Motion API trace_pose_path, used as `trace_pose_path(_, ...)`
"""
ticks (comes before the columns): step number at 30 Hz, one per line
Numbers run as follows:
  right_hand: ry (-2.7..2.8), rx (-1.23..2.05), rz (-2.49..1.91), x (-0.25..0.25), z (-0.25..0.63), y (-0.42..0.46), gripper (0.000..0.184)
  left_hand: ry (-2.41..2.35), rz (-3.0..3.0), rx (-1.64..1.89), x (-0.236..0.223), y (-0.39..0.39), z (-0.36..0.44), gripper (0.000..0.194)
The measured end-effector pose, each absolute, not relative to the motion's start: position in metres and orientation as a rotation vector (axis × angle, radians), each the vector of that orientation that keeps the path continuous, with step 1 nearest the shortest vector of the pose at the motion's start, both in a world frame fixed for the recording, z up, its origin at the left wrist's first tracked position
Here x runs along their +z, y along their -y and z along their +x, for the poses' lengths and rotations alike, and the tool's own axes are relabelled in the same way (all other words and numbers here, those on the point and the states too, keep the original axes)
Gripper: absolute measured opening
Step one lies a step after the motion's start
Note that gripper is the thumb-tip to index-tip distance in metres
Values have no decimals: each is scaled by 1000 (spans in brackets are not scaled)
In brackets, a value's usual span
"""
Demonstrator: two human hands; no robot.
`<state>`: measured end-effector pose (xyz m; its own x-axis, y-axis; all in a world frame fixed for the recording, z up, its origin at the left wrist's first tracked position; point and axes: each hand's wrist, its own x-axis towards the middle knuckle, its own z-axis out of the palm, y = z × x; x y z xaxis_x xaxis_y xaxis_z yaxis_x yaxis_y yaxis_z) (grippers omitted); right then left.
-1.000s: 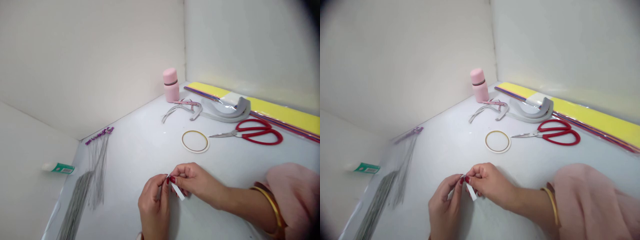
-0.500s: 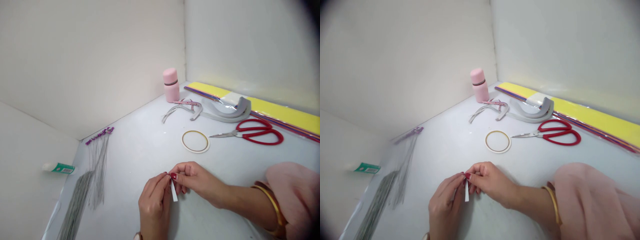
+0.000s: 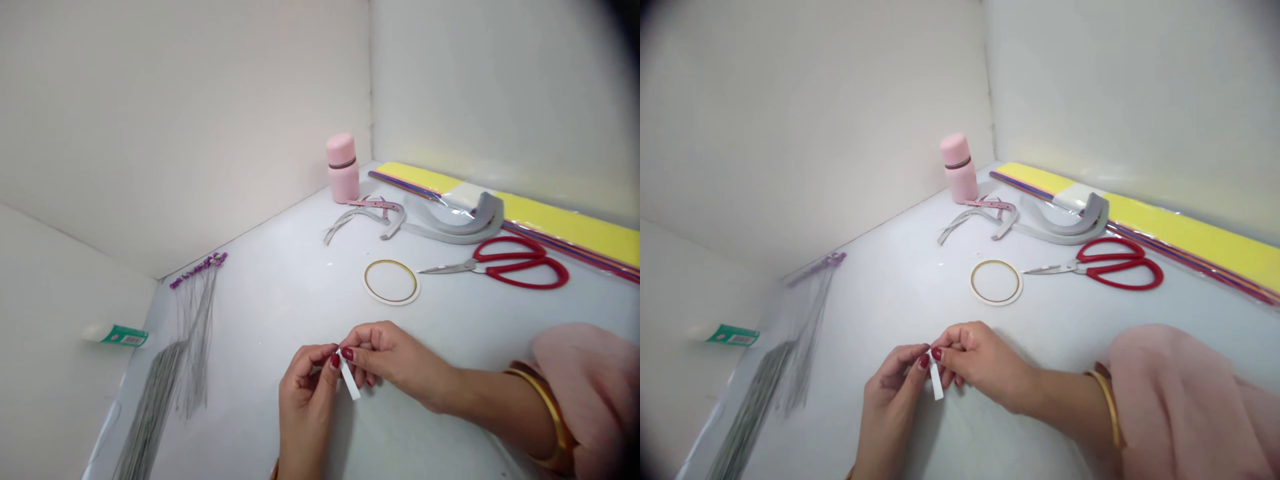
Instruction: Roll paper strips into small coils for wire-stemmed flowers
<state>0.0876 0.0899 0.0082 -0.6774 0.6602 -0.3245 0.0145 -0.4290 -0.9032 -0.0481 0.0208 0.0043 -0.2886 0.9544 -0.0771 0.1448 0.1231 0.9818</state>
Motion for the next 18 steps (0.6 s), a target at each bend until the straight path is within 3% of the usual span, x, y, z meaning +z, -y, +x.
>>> trace_pose_path(8,1377,2114,-980,6,86,-90,25,-1568,1092,1245,5,-21,-50,12)
trace_pose_path(18,1461,2160,-982,6,87,-88,25,-1505,572,1334,5,-20,-47,18)
